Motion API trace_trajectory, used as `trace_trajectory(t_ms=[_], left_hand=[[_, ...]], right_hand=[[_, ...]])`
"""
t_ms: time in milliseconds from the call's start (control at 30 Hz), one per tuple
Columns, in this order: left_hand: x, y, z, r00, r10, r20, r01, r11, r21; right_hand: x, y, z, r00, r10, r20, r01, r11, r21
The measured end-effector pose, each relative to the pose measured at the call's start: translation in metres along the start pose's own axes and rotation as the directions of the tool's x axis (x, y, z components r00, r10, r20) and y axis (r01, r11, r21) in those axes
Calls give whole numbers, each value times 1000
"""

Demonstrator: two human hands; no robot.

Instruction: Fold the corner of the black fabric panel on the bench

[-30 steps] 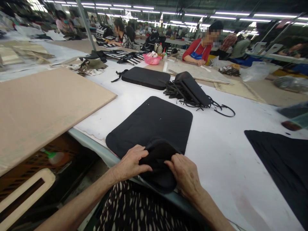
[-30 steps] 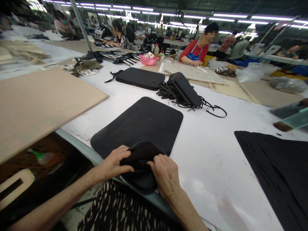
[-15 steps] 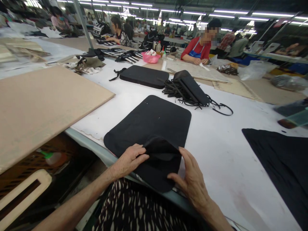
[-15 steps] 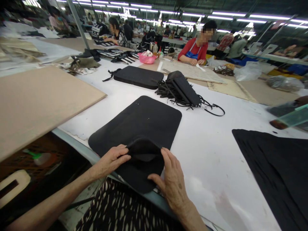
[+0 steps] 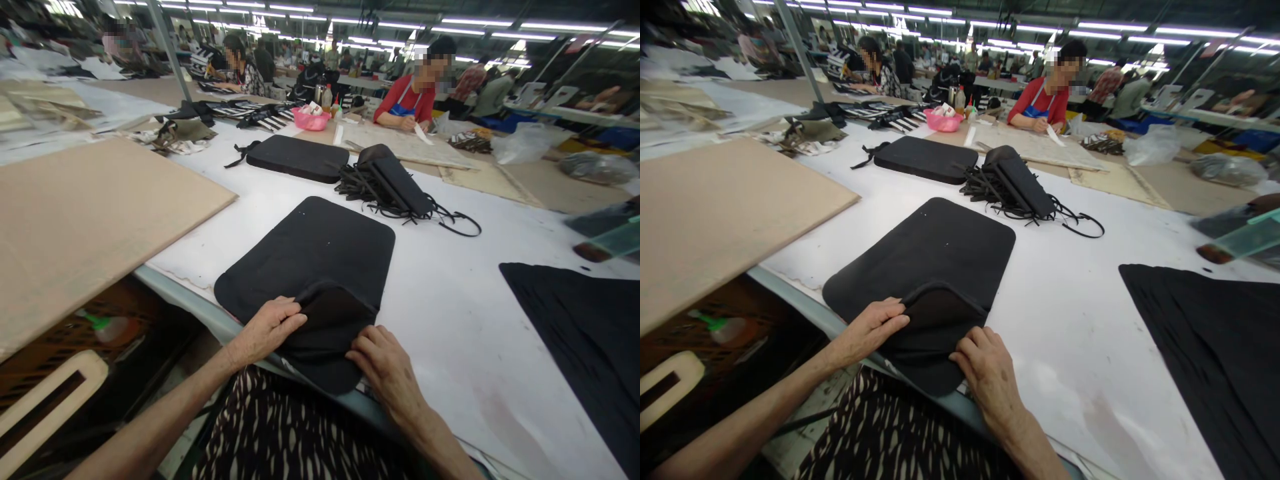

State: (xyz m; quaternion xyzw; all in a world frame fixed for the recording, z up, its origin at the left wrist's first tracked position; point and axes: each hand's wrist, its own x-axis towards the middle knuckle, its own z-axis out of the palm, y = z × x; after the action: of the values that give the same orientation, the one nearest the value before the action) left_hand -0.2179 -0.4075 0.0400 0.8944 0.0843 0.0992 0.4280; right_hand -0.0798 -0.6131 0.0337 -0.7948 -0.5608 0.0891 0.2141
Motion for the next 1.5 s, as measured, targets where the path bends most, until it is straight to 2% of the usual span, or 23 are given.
trace_trajectory(t_ms=[200, 500, 600, 733, 800, 867, 933, 1033, 1133, 1400, 1500], left_hand=[[0, 1, 0, 1000, 13, 23, -13, 999, 32], [-4, -1, -2, 998, 38, 57, -42, 996, 79], [-3, 0, -3, 998, 14, 58, -16, 999, 33], [0, 0, -3, 1000, -11, 28, 12, 999, -38], [0, -1, -3, 1000, -13, 9, 13, 999, -40], [0, -1, -2, 1000, -8, -3, 8, 999, -33], [1, -2, -1, 1000, -7, -6, 7, 1000, -25], [1, -1, 0, 1000, -11, -2, 11, 1000, -18], [1, 0, 0, 1000, -7, -4, 7, 1000, -12], [1, 3, -1, 1000, 4, 14, -4, 1000, 18], [0, 1, 0, 1000, 8, 11, -8, 999, 38]], right_hand=[[5, 0, -6, 999, 2, -41, 1, 996, 90], [28, -7, -9, 979, 54, -194, -51, 998, 19], [24, -5, -13, 966, 117, -232, -99, 991, 86], [5, 5, -15, 921, 249, -300, -199, 962, 189], [-6, 8, -13, 945, 202, -257, -157, 970, 185], [-12, 8, -10, 987, 89, -136, -67, 985, 158], [-12, 5, -7, 1000, 17, -13, -15, 993, 114], [-7, 1, -5, 996, 42, 82, -46, 998, 51], [-1, 0, -4, 994, 70, 85, -74, 996, 42], [4, 2, -5, 996, 45, 77, -52, 994, 94], [5, 0, -7, 998, 36, 58, -39, 998, 44]])
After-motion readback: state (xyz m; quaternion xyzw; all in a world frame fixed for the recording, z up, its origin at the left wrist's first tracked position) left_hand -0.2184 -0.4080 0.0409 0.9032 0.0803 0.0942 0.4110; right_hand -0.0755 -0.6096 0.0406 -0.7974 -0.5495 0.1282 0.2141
